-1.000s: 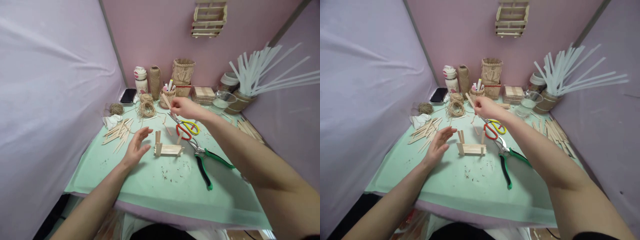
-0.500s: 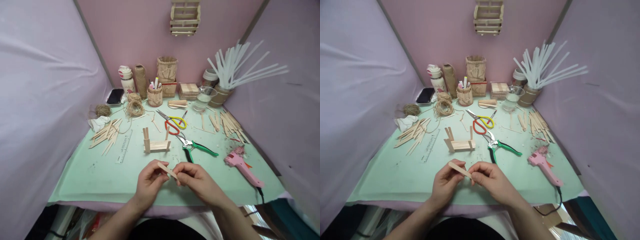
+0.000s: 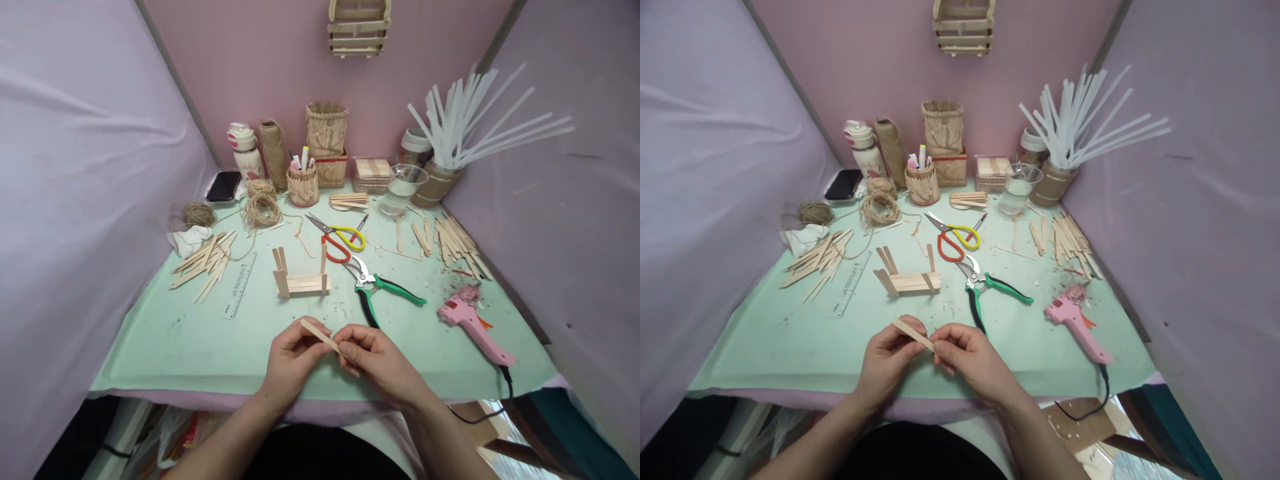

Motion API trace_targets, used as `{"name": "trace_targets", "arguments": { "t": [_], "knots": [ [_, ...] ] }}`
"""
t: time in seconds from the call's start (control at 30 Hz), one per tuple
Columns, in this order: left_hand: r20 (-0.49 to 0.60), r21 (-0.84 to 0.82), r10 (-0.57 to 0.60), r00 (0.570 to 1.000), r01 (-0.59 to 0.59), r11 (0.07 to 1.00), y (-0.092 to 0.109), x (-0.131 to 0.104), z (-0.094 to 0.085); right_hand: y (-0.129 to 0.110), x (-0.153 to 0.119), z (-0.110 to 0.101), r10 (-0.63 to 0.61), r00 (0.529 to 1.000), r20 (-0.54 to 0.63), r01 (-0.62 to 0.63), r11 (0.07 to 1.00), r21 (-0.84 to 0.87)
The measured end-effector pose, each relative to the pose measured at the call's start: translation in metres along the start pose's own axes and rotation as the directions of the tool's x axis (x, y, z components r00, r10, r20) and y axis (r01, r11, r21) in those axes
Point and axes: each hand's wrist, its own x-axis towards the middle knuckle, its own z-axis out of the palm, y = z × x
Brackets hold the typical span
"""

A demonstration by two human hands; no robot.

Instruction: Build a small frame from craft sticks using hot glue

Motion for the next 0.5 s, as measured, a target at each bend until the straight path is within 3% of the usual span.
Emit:
{"name": "trace_targets", "arguments": {
  "t": [0.13, 0.23, 0.33, 0.4, 0.5],
  "knots": [
    [-0.015, -0.075, -0.008, 1.0, 0.007, 0.997, -0.009, 0.0, 0.0, -0.008, -0.01, -0.002, -0.065, 0.997, -0.046, 0.049, 0.954, -0.297],
    [-0.057, -0.08, 0.02, 0.998, -0.024, 0.996, -0.013, 0.0, -0.002, -0.02, -0.029, -0.005, -0.208, 0.97, -0.128, 0.086, 0.783, -0.615],
    [-0.066, -0.071, 0.026, 0.997, -0.031, 0.997, -0.013, 0.0, -0.001, -0.032, -0.052, -0.021, -0.298, 0.938, -0.178, 0.047, 0.617, -0.786],
    [-0.063, -0.067, 0.027, 0.998, -0.031, 0.997, -0.011, -0.001, 0.0, -0.037, -0.065, -0.042, -0.371, 0.878, -0.303, -0.071, 0.524, -0.848],
    [-0.074, -0.078, 0.033, 0.997, -0.038, 0.996, -0.007, -0.002, 0.003, -0.038, -0.08, -0.086, -0.487, 0.726, -0.486, -0.326, 0.379, -0.866]
  ]
}}
